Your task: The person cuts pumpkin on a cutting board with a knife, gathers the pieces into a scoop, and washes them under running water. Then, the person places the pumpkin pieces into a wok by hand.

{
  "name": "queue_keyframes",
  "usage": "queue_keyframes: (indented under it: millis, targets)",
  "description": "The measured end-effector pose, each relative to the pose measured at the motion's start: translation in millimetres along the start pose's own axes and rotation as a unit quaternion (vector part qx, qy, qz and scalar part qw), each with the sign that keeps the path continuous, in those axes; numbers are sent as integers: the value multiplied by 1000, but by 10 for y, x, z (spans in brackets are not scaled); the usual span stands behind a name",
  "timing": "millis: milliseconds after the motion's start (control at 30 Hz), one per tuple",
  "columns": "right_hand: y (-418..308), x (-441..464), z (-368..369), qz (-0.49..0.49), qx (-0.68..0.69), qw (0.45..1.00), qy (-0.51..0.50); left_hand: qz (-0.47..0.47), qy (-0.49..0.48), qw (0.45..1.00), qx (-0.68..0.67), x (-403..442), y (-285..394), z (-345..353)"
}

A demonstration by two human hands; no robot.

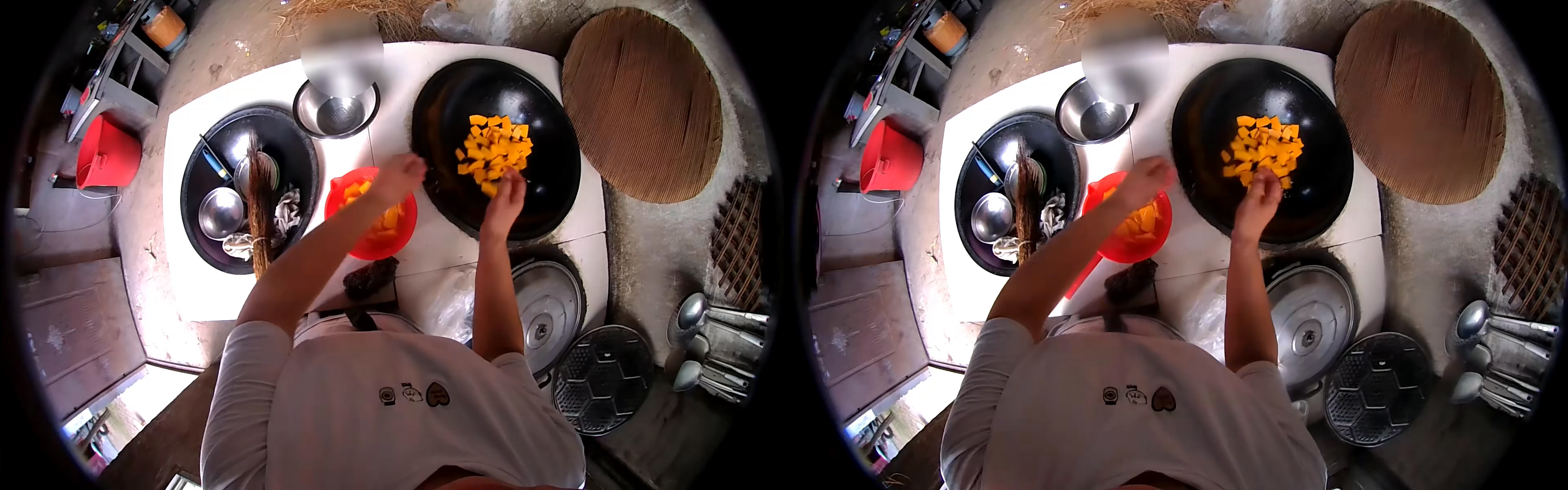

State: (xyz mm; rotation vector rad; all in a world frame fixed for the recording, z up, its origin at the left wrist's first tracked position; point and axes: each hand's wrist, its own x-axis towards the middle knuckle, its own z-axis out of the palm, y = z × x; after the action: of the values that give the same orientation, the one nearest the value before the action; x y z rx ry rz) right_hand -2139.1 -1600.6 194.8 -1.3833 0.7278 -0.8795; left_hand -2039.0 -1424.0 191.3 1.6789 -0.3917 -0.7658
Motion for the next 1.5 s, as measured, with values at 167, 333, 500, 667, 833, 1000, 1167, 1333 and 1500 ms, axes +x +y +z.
queue_keyframes:
  millis: [167, 333, 500, 667, 833, 1000, 1167, 1333, 1500]
  targets:
    - [-49, -671, 462, -37, -261, 869, -418, -84, -1, 938, 337, -496, -162, -653]
    - [641, -1026, 934, -293, -434, 700, -486, -15, -47, 821, 568, -605, -815, -435]
    - [934, -1112, 938, -150, -513, 659, -530, -142, 205, 966, -70, -374, -1675, -121]
    - [1216, -1272, 861, 149, -228, 859, -433, -174, 103, 951, 233, -570, -1201, -170]
    - [350, -1115, 996, 200, -339, 774, -496, -109, -15, 912, 396, -539, -802, -311]
    - [206, -964, 1191, -107, -564, 601, -556, -50, 13, 796, 603, -586, -534, -385]
    - [547, -853, 1236, -105, -544, 546, -629, -121, -72, 860, 491, -449, -1079, -413]
    - [865, -952, 1046, 267, -342, 737, -518, -188, 26, 978, 86, -509, -1587, -173]
    - [916, -936, 902, 346, -324, 685, -553, -262, 130, 919, -264, -395, -1981, 19]
